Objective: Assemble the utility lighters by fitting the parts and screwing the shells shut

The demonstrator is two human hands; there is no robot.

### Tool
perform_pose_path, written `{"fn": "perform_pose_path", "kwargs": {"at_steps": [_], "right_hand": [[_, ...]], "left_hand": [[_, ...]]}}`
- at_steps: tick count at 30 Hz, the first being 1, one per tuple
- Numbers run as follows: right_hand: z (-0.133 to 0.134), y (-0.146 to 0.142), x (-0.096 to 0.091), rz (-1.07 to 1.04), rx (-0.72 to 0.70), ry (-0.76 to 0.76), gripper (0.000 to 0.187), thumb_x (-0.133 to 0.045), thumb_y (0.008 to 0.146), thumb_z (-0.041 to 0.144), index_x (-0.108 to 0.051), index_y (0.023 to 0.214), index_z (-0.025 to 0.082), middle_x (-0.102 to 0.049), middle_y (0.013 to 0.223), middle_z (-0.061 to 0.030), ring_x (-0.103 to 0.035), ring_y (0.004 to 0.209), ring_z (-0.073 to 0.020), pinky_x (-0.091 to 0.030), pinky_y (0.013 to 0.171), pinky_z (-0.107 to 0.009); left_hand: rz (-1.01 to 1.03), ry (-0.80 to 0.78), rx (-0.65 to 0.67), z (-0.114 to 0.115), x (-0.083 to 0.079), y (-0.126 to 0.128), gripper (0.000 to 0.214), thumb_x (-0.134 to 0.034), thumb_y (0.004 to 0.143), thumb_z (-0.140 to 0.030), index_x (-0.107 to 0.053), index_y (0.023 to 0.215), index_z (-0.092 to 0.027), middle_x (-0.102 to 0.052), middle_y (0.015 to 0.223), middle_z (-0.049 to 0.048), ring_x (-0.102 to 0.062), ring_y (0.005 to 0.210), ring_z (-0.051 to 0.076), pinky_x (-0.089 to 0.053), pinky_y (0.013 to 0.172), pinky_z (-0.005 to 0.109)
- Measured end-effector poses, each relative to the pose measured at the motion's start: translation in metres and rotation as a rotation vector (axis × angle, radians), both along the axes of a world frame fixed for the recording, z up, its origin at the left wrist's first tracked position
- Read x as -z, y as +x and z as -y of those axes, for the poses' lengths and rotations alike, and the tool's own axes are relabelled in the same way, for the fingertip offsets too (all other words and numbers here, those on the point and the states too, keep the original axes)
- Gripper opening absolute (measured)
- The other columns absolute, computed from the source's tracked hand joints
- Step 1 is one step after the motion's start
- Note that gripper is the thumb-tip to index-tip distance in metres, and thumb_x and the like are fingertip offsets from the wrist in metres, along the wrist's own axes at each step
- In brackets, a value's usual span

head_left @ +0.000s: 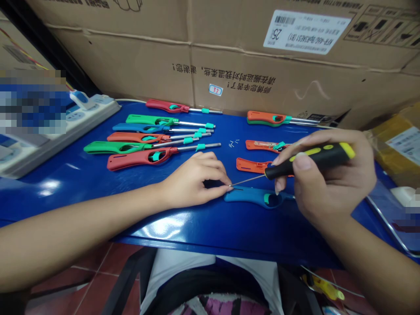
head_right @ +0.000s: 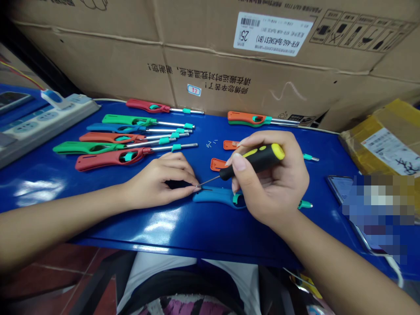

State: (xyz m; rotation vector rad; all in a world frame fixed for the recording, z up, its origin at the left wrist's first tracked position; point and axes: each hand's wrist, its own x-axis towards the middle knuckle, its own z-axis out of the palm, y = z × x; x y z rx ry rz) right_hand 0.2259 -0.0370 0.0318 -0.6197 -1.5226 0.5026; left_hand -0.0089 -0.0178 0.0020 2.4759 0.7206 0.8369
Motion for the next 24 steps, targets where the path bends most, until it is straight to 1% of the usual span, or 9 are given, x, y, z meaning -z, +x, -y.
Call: {"fn": "perform_pose_path", "kwargs": {"at_steps": [3, 8, 15, 18, 21, 23, 24], "right_hand": [[0.0, 0.0004, 0.0008, -0.005, 0.006, -0.008, 0.017, -0.072, 0.088, 0.013, -0.07, 0.103, 0.022, -0.072, 0.082, -0.0034, -0.068, 0.051, -0.0168, -0.05, 0.031, -0.027], [0.0003, 0.0002, 0.0009, 0.0, 0.037, 0.001, 0.02, -0.073, 0.088, 0.018, -0.07, 0.104, 0.03, -0.072, 0.081, -0.0002, -0.065, 0.049, -0.0161, -0.048, 0.031, -0.028], [0.0005, 0.0002, 0.0019, 0.071, 0.013, 0.028, 0.019, -0.071, 0.089, 0.017, -0.068, 0.105, 0.027, -0.072, 0.08, -0.0007, -0.063, 0.049, -0.0149, -0.046, 0.033, -0.028], [0.0006, 0.0016, 0.0037, 0.108, 0.04, 0.055, 0.019, -0.073, 0.087, 0.02, -0.067, 0.104, 0.027, -0.071, 0.08, -0.0021, -0.066, 0.056, -0.0183, -0.051, 0.039, -0.032], [0.0013, 0.0025, 0.0058, 0.155, 0.085, 0.089, 0.021, -0.077, 0.084, 0.026, -0.066, 0.102, 0.029, -0.071, 0.081, -0.0023, -0.071, 0.07, -0.0227, -0.06, 0.052, -0.038], [0.0016, 0.0021, 0.0069, 0.176, 0.101, 0.073, 0.021, -0.078, 0.085, 0.031, -0.065, 0.101, 0.031, -0.07, 0.083, -0.0018, -0.073, 0.077, -0.0236, -0.063, 0.059, -0.04], [0.0014, 0.0016, 0.0073, 0.171, 0.099, 0.063, 0.022, -0.079, 0.085, 0.033, -0.064, 0.101, 0.032, -0.069, 0.083, -0.0012, -0.073, 0.078, -0.0233, -0.064, 0.06, -0.04]], "left_hand": [[-0.012, -0.003, -0.01, 0.0001, 0.0, -0.0003, 0.009, -0.07, 0.094, -0.024, -0.078, 0.092, -0.022, -0.079, 0.094, 0.0017, -0.066, 0.09, 0.018, -0.047, 0.087, 0.034], [-0.022, -0.006, -0.015, 0.0001, 0.0002, -0.0006, 0.009, -0.07, 0.094, -0.025, -0.078, 0.093, -0.021, -0.079, 0.094, 0.0023, -0.065, 0.09, 0.018, -0.047, 0.086, 0.034], [-0.037, 0.021, -0.006, 0.0002, 0.0027, -0.0019, 0.012, -0.069, 0.095, -0.026, -0.079, 0.092, -0.02, -0.078, 0.094, 0.0026, -0.064, 0.089, 0.019, -0.047, 0.085, 0.034], [-0.025, 0.043, -0.006, 0.0004, 0.004, -0.0019, 0.012, -0.068, 0.095, -0.025, -0.078, 0.092, -0.02, -0.078, 0.093, 0.0027, -0.064, 0.087, 0.019, -0.047, 0.084, 0.034], [0.004, 0.073, 0.005, -0.0001, 0.0049, -0.0007, 0.012, -0.068, 0.095, -0.025, -0.078, 0.09, -0.021, -0.079, 0.09, 0.0021, -0.065, 0.085, 0.018, -0.048, 0.083, 0.034], [0.027, 0.091, 0.012, -0.0007, 0.0056, 0.0005, 0.012, -0.068, 0.094, -0.025, -0.078, 0.088, -0.021, -0.079, 0.089, 0.0023, -0.065, 0.084, 0.018, -0.048, 0.082, 0.035], [0.036, 0.094, 0.013, -0.0011, 0.006, 0.0011, 0.012, -0.068, 0.094, -0.025, -0.077, 0.088, -0.021, -0.079, 0.088, 0.0027, -0.066, 0.083, 0.018, -0.048, 0.081, 0.035]]}}
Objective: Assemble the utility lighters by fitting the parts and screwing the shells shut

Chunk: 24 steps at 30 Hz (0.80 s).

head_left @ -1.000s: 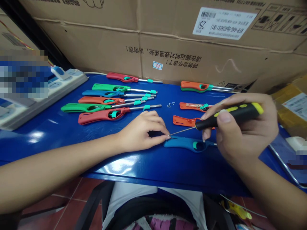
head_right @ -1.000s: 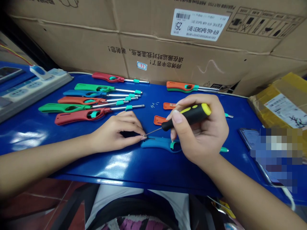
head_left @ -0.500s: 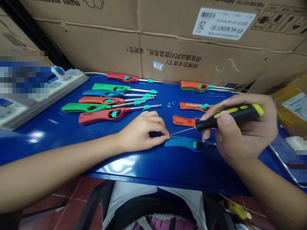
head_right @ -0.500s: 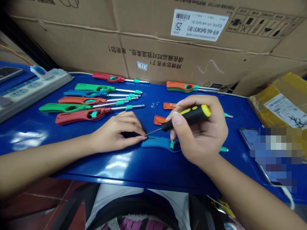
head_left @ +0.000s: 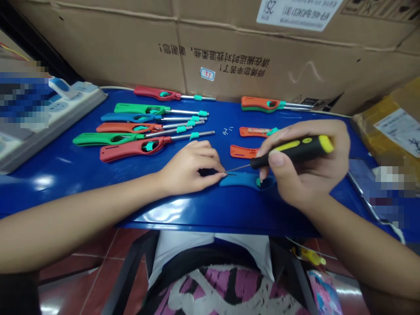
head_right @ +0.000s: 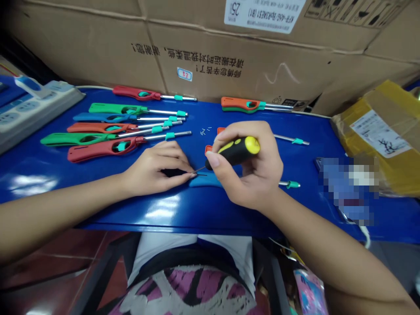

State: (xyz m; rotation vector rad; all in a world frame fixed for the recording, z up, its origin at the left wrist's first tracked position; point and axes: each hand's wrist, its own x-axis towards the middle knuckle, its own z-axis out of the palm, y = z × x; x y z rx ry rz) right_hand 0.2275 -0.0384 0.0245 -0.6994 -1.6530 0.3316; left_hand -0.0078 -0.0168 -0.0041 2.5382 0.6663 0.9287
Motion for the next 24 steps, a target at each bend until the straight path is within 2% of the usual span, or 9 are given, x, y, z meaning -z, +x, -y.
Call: {"fn": "perform_pose_path", "kwargs": {"at_steps": [4, 6, 8, 13, 15, 21, 22, 24], "right_hand": [[-0.003, -0.003, 0.001, -0.054, -0.049, -0.03, 0.021, -0.077, 0.088, 0.034, -0.061, 0.102, 0.03, -0.067, 0.086, 0.0006, -0.069, 0.066, -0.0165, -0.061, 0.055, -0.033], [-0.006, -0.005, 0.001, -0.065, -0.147, -0.04, 0.019, -0.073, 0.092, 0.033, -0.059, 0.106, 0.031, -0.066, 0.084, 0.0032, -0.06, 0.051, -0.0098, -0.053, 0.044, -0.026], [-0.008, -0.006, 0.002, -0.088, -0.201, -0.077, 0.018, -0.07, 0.095, 0.031, -0.058, 0.108, 0.029, -0.067, 0.083, 0.0033, -0.057, 0.047, -0.0081, -0.049, 0.04, -0.022], [-0.01, -0.01, 0.003, -0.108, -0.281, -0.058, 0.022, -0.066, 0.096, 0.024, -0.056, 0.115, 0.025, -0.071, 0.081, 0.0002, -0.065, 0.055, -0.0112, -0.056, 0.05, -0.024], [-0.011, -0.012, 0.003, -0.108, -0.273, -0.063, 0.022, -0.067, 0.096, 0.022, -0.055, 0.114, 0.023, -0.073, 0.082, -0.001, -0.065, 0.054, -0.0111, -0.055, 0.049, -0.024], [-0.014, -0.012, -0.011, -0.071, -0.285, -0.184, 0.024, -0.067, 0.094, 0.018, -0.056, 0.115, 0.021, -0.073, 0.079, -0.0013, -0.072, 0.068, -0.0146, -0.058, 0.056, -0.025], [-0.014, -0.011, -0.014, -0.042, -0.278, -0.199, 0.026, -0.067, 0.093, 0.017, -0.056, 0.117, 0.021, -0.073, 0.08, -0.0017, -0.072, 0.068, -0.0146, -0.058, 0.055, -0.025], [-0.015, -0.009, -0.02, -0.01, -0.264, -0.192, 0.029, -0.068, 0.092, 0.016, -0.057, 0.118, 0.021, -0.074, 0.082, -0.0025, -0.072, 0.067, -0.0143, -0.057, 0.054, -0.024]], "left_hand": [[0.025, -0.027, 0.013, -0.002, 0.002, 0.002, 0.012, -0.068, 0.094, -0.025, -0.078, 0.089, -0.019, -0.078, 0.089, 0.0042, -0.067, 0.082, 0.018, -0.049, 0.081, 0.035], [0.05, -0.037, 0.036, -0.003, 0.004, 0.003, 0.012, -0.069, 0.095, -0.025, -0.078, 0.09, -0.019, -0.078, 0.088, 0.0045, -0.067, 0.081, 0.018, -0.049, 0.081, 0.034], [0.083, -0.037, 0.056, -0.005, 0.005, 0.004, 0.012, -0.069, 0.094, -0.025, -0.078, 0.09, -0.019, -0.078, 0.087, 0.0042, -0.067, 0.08, 0.017, -0.05, 0.079, 0.033], [0.139, -0.067, 0.024, -0.006, 0.005, 0.004, 0.008, -0.072, 0.093, -0.024, -0.078, 0.092, -0.019, -0.078, 0.086, 0.0048, -0.066, 0.079, 0.017, -0.051, 0.077, 0.033], [0.149, -0.056, 0.028, -0.006, 0.004, 0.005, 0.007, -0.072, 0.093, -0.023, -0.078, 0.093, -0.019, -0.078, 0.086, 0.0047, -0.067, 0.079, 0.017, -0.052, 0.077, 0.033], [0.158, -0.064, 0.093, -0.009, 0.006, 0.004, 0.008, -0.073, 0.093, -0.022, -0.077, 0.099, -0.02, -0.077, 0.09, 0.0034, -0.067, 0.083, 0.016, -0.053, 0.078, 0.03], [0.138, -0.069, 0.094, -0.01, 0.006, 0.003, 0.012, -0.075, 0.093, -0.026, -0.076, 0.103, -0.02, -0.076, 0.093, 0.0038, -0.067, 0.087, 0.016, -0.054, 0.081, 0.031], [0.049, -0.078, 0.076, -0.013, 0.006, 0.0, 0.039, -0.08, 0.087, -0.043, -0.072, 0.118, -0.021, -0.075, 0.107, 0.0072, -0.066, 0.1, 0.021, -0.053, 0.091, 0.037]]}}
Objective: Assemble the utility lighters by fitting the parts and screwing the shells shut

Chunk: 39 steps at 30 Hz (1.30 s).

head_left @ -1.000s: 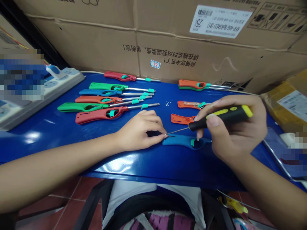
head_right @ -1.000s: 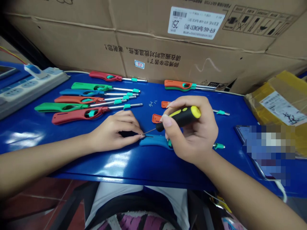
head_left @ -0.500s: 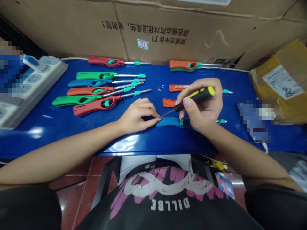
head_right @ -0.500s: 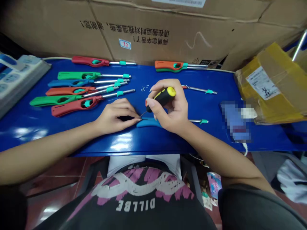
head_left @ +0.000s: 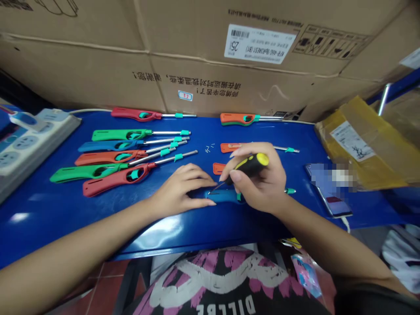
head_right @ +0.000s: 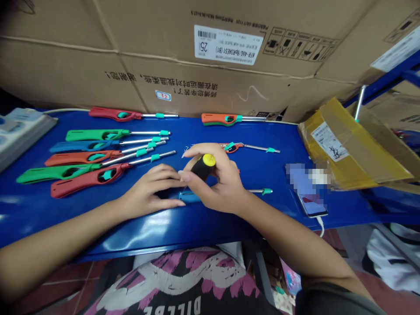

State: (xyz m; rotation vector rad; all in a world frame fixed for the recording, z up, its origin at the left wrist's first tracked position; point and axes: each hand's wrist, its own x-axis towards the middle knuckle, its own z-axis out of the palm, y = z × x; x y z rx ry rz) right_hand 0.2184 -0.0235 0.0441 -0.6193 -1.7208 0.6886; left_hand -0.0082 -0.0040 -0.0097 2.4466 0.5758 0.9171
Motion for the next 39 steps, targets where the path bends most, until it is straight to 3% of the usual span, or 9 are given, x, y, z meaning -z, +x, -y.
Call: {"fn": "perform_pose_path", "kwargs": {"at_steps": [2, 4, 10, 17, 25, 32, 39], "right_hand": [[-0.001, 0.001, -0.002, -0.045, 0.016, 0.031, 0.026, -0.067, 0.093, 0.016, -0.057, 0.116, 0.021, -0.073, 0.08, -0.0012, -0.073, 0.066, -0.0141, -0.057, 0.053, -0.024], [-0.001, 0.002, 0.001, -0.136, 0.056, 0.065, 0.021, -0.065, 0.095, 0.016, -0.058, 0.114, 0.022, -0.073, 0.076, 0.001, -0.072, 0.06, -0.013, -0.057, 0.053, -0.024], [-0.001, 0.004, 0.011, -0.184, 0.129, 0.103, 0.018, -0.064, 0.095, 0.014, -0.06, 0.112, 0.021, -0.073, 0.071, 0.0014, -0.07, 0.052, -0.0131, -0.058, 0.053, -0.026], [0.003, -0.002, 0.017, -0.141, 0.071, 0.073, 0.021, -0.065, 0.096, 0.019, -0.06, 0.116, 0.025, -0.071, 0.072, 0.0026, -0.07, 0.051, -0.0145, -0.06, 0.052, -0.028], [0.006, -0.004, 0.018, -0.105, 0.113, 0.152, 0.025, -0.066, 0.096, 0.024, -0.059, 0.119, 0.031, -0.068, 0.076, 0.0024, -0.07, 0.05, -0.0171, -0.061, 0.052, -0.033], [0.007, -0.005, 0.018, -0.131, 0.036, 0.19, 0.032, -0.065, 0.088, 0.008, -0.061, 0.119, 0.02, -0.067, 0.082, 0.0003, -0.073, 0.058, -0.0163, -0.062, 0.059, -0.032], [0.006, -0.006, 0.016, -0.124, -0.011, 0.198, 0.036, -0.065, 0.086, 0.006, -0.06, 0.119, 0.019, -0.068, 0.077, 0.0003, -0.072, 0.056, -0.0168, -0.061, 0.055, -0.031]], "left_hand": [[-0.1, -0.048, -0.023, -0.001, -0.001, -0.003, 0.066, -0.082, 0.08, -0.056, -0.064, 0.133, -0.019, -0.07, 0.122, 0.0117, -0.062, 0.111, 0.027, -0.05, 0.099, 0.045], [-0.164, -0.106, -0.036, -0.001, -0.002, -0.005, 0.075, -0.081, 0.08, -0.06, -0.058, 0.139, -0.018, -0.068, 0.127, 0.0131, -0.06, 0.116, 0.029, -0.048, 0.103, 0.047], [-0.242, -0.106, -0.013, 0.003, -0.003, -0.004, 0.058, -0.077, 0.086, -0.051, -0.064, 0.134, -0.02, -0.071, 0.122, 0.0093, -0.06, 0.113, 0.026, -0.045, 0.1, 0.041], [-0.247, -0.118, -0.001, 0.004, -0.006, -0.004, 0.035, -0.074, 0.09, -0.043, -0.074, 0.117, -0.021, -0.075, 0.112, 0.0053, -0.062, 0.106, 0.023, -0.043, 0.096, 0.038], [-0.229, -0.113, 0.003, 0.005, -0.007, -0.003, 0.034, -0.075, 0.089, -0.042, -0.075, 0.115, -0.02, -0.076, 0.107, 0.0053, -0.062, 0.103, 0.023, -0.043, 0.093, 0.038], [-0.205, -0.081, 0.021, 0.004, -0.005, -0.002, 0.033, -0.074, 0.09, -0.042, -0.075, 0.114, -0.02, -0.076, 0.105, 0.0047, -0.062, 0.102, 0.023, -0.043, 0.092, 0.038], [-0.213, -0.094, 0.018, 0.004, -0.004, -0.002, 0.032, -0.074, 0.09, -0.043, -0.074, 0.114, -0.022, -0.076, 0.106, 0.0045, -0.062, 0.102, 0.023, -0.042, 0.093, 0.038]]}}
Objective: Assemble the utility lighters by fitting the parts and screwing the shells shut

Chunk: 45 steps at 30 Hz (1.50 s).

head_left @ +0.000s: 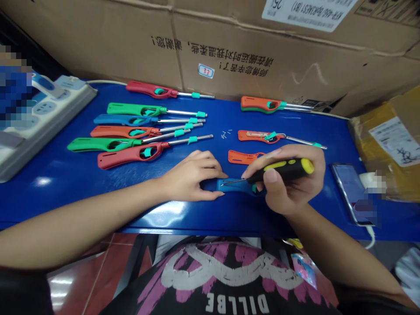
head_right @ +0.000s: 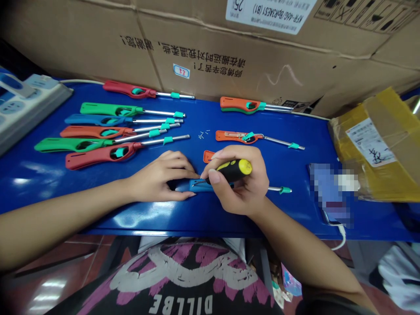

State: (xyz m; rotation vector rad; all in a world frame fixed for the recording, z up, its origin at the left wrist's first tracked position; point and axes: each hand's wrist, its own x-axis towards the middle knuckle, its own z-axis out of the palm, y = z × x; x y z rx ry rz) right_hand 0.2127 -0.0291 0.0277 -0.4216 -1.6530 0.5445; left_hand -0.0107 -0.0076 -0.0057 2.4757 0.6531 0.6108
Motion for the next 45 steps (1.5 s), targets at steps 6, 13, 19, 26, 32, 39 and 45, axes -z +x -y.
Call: {"fn": "perform_pose_path", "kwargs": {"at_steps": [6, 13, 19, 26, 32, 39, 45], "right_hand": [[0.002, 0.001, -0.001, 0.015, 0.015, -0.002, 0.038, -0.065, 0.087, 0.007, -0.06, 0.122, 0.022, -0.069, 0.077, 0.0002, -0.071, 0.056, -0.0161, -0.061, 0.054, -0.03], [0.005, 0.002, -0.002, 0.071, 0.07, 0.016, 0.036, -0.067, 0.091, 0.015, -0.061, 0.125, 0.026, -0.071, 0.078, -0.0008, -0.071, 0.053, -0.0163, -0.061, 0.052, -0.03], [0.007, 0.002, 0.002, 0.054, 0.113, 0.084, 0.035, -0.068, 0.089, 0.015, -0.064, 0.124, 0.021, -0.069, 0.078, -0.0015, -0.075, 0.058, -0.018, -0.058, 0.043, -0.026], [0.006, 0.0, 0.0, 0.037, 0.12, 0.13, 0.036, -0.068, 0.083, 0.012, -0.066, 0.119, 0.017, -0.068, 0.081, -0.0019, -0.075, 0.057, -0.018, -0.055, 0.039, -0.023], [0.003, -0.002, -0.005, 0.053, 0.03, 0.123, 0.043, -0.067, 0.08, 0.01, -0.064, 0.122, 0.017, -0.067, 0.072, 0.0014, -0.074, 0.054, -0.0162, -0.053, 0.038, -0.019], [0.011, 0.0, 0.002, 0.038, 0.191, 0.083, 0.033, -0.071, 0.084, 0.017, -0.068, 0.117, 0.019, -0.069, 0.081, -0.0033, -0.074, 0.057, -0.0181, -0.049, 0.033, -0.022], [0.011, 0.002, 0.003, 0.067, 0.178, 0.056, 0.036, -0.071, 0.086, 0.019, -0.067, 0.122, 0.025, -0.07, 0.078, -0.0017, -0.074, 0.057, -0.0198, -0.052, 0.036, -0.027]], "left_hand": [[-0.005, -0.003, -0.001, 0.0, 0.0, -0.001, 0.033, -0.073, 0.091, -0.044, -0.074, 0.114, -0.022, -0.076, 0.107, 0.0045, -0.062, 0.103, 0.023, -0.042, 0.093, 0.038], [0.002, -0.014, 0.001, 0.0, 0.0, 0.0, 0.032, -0.074, 0.091, -0.043, -0.074, 0.114, -0.021, -0.076, 0.108, 0.0047, -0.062, 0.103, 0.023, -0.042, 0.092, 0.037], [0.007, -0.017, 0.003, -0.001, 0.0, 0.0, 0.033, -0.074, 0.091, -0.043, -0.074, 0.114, -0.02, -0.076, 0.107, 0.005, -0.062, 0.102, 0.023, -0.042, 0.091, 0.037], [-0.004, -0.032, -0.003, -0.001, 0.001, 0.0, 0.033, -0.073, 0.091, -0.044, -0.074, 0.115, -0.022, -0.075, 0.108, 0.005, -0.063, 0.103, 0.023, -0.042, 0.092, 0.037], [0.012, -0.02, 0.004, -0.001, 0.001, 0.0, 0.032, -0.074, 0.091, -0.042, -0.074, 0.114, -0.021, -0.075, 0.106, 0.0039, -0.063, 0.102, 0.023, -0.042, 0.091, 0.037], [0.002, -0.027, -0.001, -0.001, 0.002, -0.001, 0.033, -0.074, 0.09, -0.043, -0.074, 0.115, -0.022, -0.075, 0.107, 0.0046, -0.063, 0.103, 0.023, -0.042, 0.091, 0.037], [0.006, -0.014, -0.001, 0.0, 0.002, 0.0, 0.032, -0.074, 0.09, -0.043, -0.074, 0.114, -0.022, -0.075, 0.107, 0.0043, -0.063, 0.102, 0.022, -0.042, 0.09, 0.037]]}}
